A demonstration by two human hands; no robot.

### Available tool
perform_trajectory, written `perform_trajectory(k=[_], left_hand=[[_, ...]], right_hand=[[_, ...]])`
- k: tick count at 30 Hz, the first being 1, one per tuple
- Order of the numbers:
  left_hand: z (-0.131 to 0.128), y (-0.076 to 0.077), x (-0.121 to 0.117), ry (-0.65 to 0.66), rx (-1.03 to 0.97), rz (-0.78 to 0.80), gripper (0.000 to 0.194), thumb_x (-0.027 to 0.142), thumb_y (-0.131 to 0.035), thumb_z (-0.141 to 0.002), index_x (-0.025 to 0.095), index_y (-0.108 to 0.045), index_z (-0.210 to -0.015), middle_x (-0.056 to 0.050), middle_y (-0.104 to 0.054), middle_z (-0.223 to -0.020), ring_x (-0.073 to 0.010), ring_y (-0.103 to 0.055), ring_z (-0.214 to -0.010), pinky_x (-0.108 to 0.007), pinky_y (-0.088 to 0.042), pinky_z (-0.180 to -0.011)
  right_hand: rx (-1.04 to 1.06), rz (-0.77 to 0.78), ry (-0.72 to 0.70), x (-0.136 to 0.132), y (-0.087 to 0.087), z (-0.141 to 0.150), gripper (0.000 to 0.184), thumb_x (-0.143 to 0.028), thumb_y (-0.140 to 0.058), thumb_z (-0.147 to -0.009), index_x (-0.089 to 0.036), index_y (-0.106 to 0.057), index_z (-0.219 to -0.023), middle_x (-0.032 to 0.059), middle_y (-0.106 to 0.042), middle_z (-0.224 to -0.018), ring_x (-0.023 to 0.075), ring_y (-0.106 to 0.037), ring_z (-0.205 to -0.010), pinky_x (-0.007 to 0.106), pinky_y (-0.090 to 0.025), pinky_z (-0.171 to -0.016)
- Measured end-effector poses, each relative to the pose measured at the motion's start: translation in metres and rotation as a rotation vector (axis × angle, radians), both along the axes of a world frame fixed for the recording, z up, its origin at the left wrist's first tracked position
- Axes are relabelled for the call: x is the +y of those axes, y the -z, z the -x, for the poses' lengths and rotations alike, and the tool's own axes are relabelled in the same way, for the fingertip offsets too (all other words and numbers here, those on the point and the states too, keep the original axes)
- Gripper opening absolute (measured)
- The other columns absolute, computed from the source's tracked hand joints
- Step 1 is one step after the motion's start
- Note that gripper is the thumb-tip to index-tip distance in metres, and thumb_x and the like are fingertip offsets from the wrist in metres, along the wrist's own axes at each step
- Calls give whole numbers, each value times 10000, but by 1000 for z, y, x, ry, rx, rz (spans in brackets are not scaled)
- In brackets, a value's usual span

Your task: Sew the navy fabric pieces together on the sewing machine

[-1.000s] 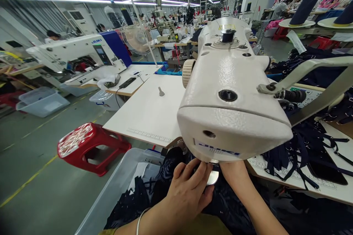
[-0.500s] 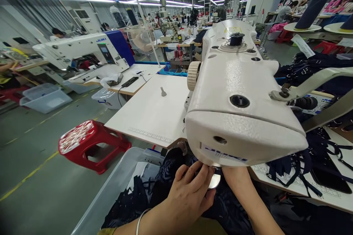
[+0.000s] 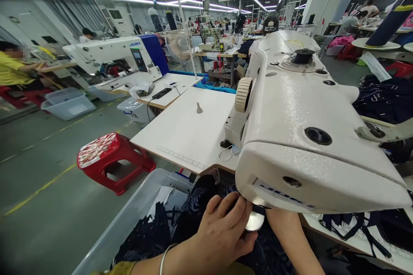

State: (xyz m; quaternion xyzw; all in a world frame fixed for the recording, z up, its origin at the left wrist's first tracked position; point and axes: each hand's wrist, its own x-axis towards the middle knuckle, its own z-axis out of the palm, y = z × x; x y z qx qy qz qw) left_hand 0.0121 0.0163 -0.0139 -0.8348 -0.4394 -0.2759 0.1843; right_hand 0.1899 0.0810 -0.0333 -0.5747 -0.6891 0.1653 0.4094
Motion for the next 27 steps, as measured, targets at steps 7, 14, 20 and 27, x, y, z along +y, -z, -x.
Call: perform_trajectory(k=[7,14,20,27], left_hand=[[-1,-2,0,34,14,38,384,403,-451,-946,188,-620,-1216,-19,-592,-1267,-196,-518,-1146,-317,-396,-908],[-2,-8,-2,60,88,66,395,373,-444,-964,166,-575,-1274,-29,-547,-1327,-195,-508,-1158,-311,-405,-908],[4,3,0,140,-2,134,428,376,-460,-971,155,-500,-1336,-68,-569,-1279,-203,-495,-1200,-328,-384,-988],[23,127,-5,32,-721,705,1008,273,-669,-807,126,48,-1501,-266,-124,-1509,-365,-155,-1420,-581,-254,-1094]], right_hand=[[2,0,-19,3,-4,0,290,-440,-529,-807,-249,-710,-930,129,-735,-833,387,-612,-1034,581,-477,-877],[-9,-14,-22,5,16,-8,280,-422,-476,-817,-275,-660,-665,103,-724,-701,364,-630,-1024,557,-455,-921],[19,18,-9,8,8,-10,232,-400,-497,-770,-254,-663,-697,80,-730,-730,347,-635,-1020,507,-452,-944],[534,444,-10,-74,8,-19,254,-463,-544,-882,-275,-651,-1016,6,-701,-763,212,-663,-682,291,-536,-613]])
